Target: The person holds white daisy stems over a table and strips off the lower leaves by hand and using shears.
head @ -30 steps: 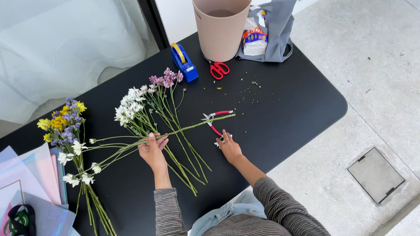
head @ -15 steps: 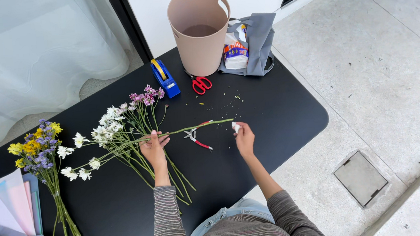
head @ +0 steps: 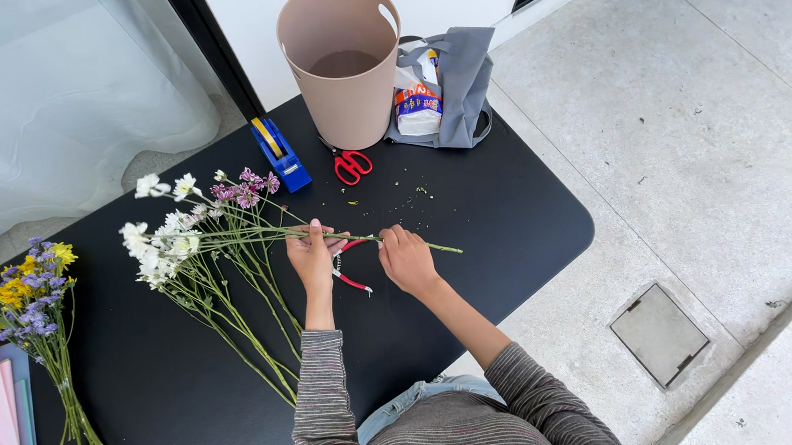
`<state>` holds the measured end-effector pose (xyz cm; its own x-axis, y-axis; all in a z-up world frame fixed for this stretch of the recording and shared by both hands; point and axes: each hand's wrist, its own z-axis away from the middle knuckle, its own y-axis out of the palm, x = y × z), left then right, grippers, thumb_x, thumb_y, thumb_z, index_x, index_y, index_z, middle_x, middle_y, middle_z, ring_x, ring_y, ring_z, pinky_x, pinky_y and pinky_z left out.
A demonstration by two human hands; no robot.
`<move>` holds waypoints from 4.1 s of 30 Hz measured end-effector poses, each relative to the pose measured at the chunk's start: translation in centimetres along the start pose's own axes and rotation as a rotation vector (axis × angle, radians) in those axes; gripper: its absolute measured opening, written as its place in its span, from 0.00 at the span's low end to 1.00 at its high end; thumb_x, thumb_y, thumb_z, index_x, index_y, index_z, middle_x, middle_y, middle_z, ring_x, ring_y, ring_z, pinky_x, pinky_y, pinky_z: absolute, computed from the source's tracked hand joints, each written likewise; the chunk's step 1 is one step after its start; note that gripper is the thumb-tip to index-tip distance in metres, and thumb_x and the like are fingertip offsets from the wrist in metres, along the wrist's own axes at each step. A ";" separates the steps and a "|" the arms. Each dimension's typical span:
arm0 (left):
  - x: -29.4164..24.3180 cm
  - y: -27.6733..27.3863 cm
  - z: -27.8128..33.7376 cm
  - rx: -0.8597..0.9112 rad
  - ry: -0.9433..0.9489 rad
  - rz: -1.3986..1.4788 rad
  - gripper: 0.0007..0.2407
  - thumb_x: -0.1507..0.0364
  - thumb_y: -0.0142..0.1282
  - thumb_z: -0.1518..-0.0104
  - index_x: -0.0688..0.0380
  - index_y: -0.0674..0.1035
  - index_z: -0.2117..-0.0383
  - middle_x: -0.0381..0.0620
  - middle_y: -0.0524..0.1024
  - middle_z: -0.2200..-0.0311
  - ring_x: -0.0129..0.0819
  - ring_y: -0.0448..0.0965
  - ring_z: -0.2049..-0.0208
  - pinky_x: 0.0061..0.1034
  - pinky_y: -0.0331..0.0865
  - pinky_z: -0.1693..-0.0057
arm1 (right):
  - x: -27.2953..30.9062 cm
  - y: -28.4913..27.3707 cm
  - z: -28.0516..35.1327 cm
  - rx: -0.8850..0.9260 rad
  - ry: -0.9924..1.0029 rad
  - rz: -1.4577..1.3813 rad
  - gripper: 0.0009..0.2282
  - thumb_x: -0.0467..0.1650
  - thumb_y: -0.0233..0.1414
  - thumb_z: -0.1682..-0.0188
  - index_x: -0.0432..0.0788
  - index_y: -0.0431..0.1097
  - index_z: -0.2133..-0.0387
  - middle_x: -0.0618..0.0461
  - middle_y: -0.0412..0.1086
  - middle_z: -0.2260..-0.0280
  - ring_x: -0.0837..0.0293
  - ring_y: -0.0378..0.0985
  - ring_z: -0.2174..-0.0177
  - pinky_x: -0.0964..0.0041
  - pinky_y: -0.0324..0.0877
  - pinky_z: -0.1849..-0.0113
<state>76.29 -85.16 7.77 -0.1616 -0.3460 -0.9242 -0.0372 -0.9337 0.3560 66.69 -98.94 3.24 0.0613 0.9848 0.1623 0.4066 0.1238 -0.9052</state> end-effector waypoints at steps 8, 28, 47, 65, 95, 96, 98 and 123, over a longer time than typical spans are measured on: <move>0.0 1.8 -0.2 0.019 -0.003 0.042 0.09 0.67 0.44 0.36 0.57 0.61 0.66 0.54 0.75 0.77 0.57 0.80 0.79 0.37 0.80 0.72 | -3.6 1.3 0.2 -0.121 -0.028 -0.026 0.10 0.34 0.41 0.49 0.47 0.63 0.79 0.59 0.59 0.82 0.60 0.70 0.83 0.70 0.67 0.79; 3.3 3.6 1.2 0.174 0.025 -0.030 0.05 0.77 0.47 0.39 0.63 0.74 0.61 0.58 0.80 0.68 0.47 0.83 0.68 0.32 0.79 0.62 | -2.5 -0.8 0.0 -0.037 0.201 -0.578 0.22 0.33 0.38 0.43 0.41 0.58 0.90 0.43 0.60 0.92 0.45 0.67 0.88 0.62 0.60 0.84; 0.7 4.8 2.5 0.212 0.007 -0.012 0.07 0.78 0.46 0.39 0.66 0.74 0.58 0.63 0.79 0.65 0.52 0.81 0.64 0.37 0.77 0.58 | -3.2 -2.8 0.4 0.134 0.359 -0.797 0.23 0.35 0.39 0.43 0.42 0.62 0.89 0.47 0.63 0.92 0.54 0.65 0.89 0.66 0.61 0.83; -1.8 6.6 2.3 0.624 0.225 -0.006 0.10 0.71 0.41 0.35 0.60 0.58 0.53 0.67 0.74 0.53 0.55 0.71 0.49 0.46 0.62 0.44 | -1.1 -7.1 -3.1 0.443 0.591 -1.774 0.22 0.38 0.34 0.41 0.39 0.60 0.83 0.61 0.41 0.89 0.71 0.45 0.92 0.80 0.45 0.91; 1.4 5.1 6.7 0.320 0.218 0.106 0.10 0.72 0.34 0.34 0.64 0.65 0.52 0.69 0.76 0.59 0.53 0.80 0.60 0.38 0.74 0.53 | 0.9 -3.8 3.0 0.320 0.450 -1.533 0.26 0.37 0.32 0.41 0.44 0.55 0.92 0.58 0.46 0.94 0.68 0.50 0.94 0.78 0.48 0.90; 1.4 4.9 6.6 0.332 0.191 0.103 0.11 0.71 0.31 0.33 0.63 0.66 0.55 0.68 0.75 0.57 0.54 0.79 0.59 0.40 0.73 0.53 | 1.0 -3.9 3.2 0.368 0.433 -1.544 0.26 0.38 0.31 0.41 0.44 0.56 0.91 0.58 0.48 0.94 0.67 0.52 0.94 0.76 0.50 0.90; 0.5 4.7 6.7 0.344 0.196 0.137 0.11 0.70 0.32 0.33 0.62 0.66 0.52 0.68 0.75 0.56 0.54 0.78 0.58 0.41 0.73 0.52 | 0.1 -2.0 4.8 0.394 0.435 -1.579 0.26 0.38 0.32 0.41 0.43 0.56 0.92 0.58 0.46 0.94 0.67 0.51 0.94 0.76 0.49 0.90; -3.6 2.7 7.2 0.308 0.176 0.160 0.10 0.72 0.34 0.33 0.65 0.69 0.57 0.66 0.71 0.50 0.55 0.71 0.48 0.44 0.65 0.44 | -4.5 -2.2 0.0 0.427 0.733 -1.440 0.24 0.41 0.33 0.43 0.36 0.65 0.81 0.41 0.67 0.86 0.52 0.77 0.83 0.63 0.76 0.79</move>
<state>69.71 -85.77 13.07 -0.0189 -0.5205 -0.8536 -0.3236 -0.8047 0.4978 65.55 -103.64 4.55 0.3181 -0.2014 0.9264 0.2525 0.9599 0.1220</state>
